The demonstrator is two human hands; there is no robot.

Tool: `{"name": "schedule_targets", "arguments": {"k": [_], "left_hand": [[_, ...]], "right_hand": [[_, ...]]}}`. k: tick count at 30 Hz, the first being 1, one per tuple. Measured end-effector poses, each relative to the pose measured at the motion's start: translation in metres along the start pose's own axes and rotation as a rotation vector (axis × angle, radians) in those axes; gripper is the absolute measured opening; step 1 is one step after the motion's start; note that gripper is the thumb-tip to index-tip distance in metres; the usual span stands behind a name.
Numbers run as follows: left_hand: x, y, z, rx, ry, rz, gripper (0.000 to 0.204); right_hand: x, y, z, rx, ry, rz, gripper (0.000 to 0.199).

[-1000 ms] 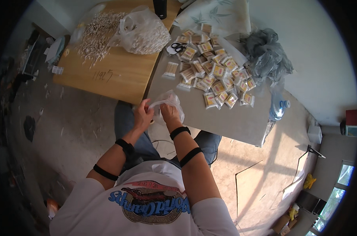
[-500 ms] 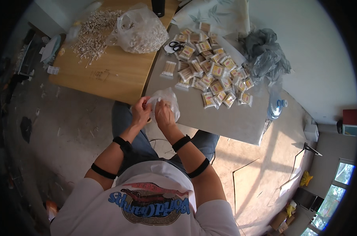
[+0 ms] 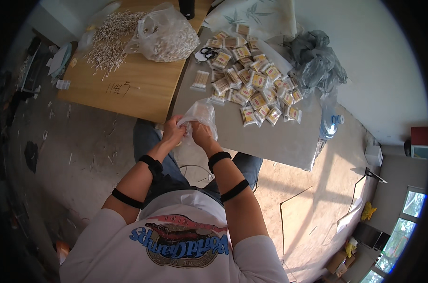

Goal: The person is sorting small items (cotton swabs or similar products) and placing them into a small plastic bag.

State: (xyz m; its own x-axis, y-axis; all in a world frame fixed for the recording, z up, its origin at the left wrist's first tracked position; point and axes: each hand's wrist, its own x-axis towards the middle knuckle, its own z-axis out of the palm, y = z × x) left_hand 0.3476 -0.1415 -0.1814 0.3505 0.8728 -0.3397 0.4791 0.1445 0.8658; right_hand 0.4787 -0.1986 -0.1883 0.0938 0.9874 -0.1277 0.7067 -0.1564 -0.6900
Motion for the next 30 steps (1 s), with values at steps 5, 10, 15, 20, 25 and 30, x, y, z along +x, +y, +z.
{"name": "schedule_targets", "arguments": {"k": [5, 10, 15, 20, 25, 30], "left_hand": [[0.003, 0.003, 0.001, -0.016, 0.028, 0.007, 0.036], [0.000, 0.025, -0.003, -0.117, -0.035, -0.019, 0.035], [0.003, -0.001, -0.008, -0.032, 0.080, 0.142, 0.040], [-0.034, 0.052, -0.025, 0.210, 0.223, 0.531, 0.040], [-0.061, 0.057, -0.035, 0.179, 0.093, 0.519, 0.034], [-0.074, 0.052, -0.034, 0.148, 0.048, 0.490, 0.031]], "right_hand": [[0.013, 0.002, 0.001, 0.011, 0.016, 0.061, 0.031], [-0.013, -0.037, -0.042, 0.045, 0.073, -0.215, 0.028], [-0.059, -0.019, -0.078, 0.349, 0.598, 0.094, 0.017], [-0.075, 0.113, -0.069, 0.027, 0.815, 0.660, 0.024], [-0.041, 0.121, -0.069, 0.008, 0.826, 0.884, 0.054], [-0.038, 0.129, -0.066, 0.024, 0.829, 0.894, 0.063]]}}
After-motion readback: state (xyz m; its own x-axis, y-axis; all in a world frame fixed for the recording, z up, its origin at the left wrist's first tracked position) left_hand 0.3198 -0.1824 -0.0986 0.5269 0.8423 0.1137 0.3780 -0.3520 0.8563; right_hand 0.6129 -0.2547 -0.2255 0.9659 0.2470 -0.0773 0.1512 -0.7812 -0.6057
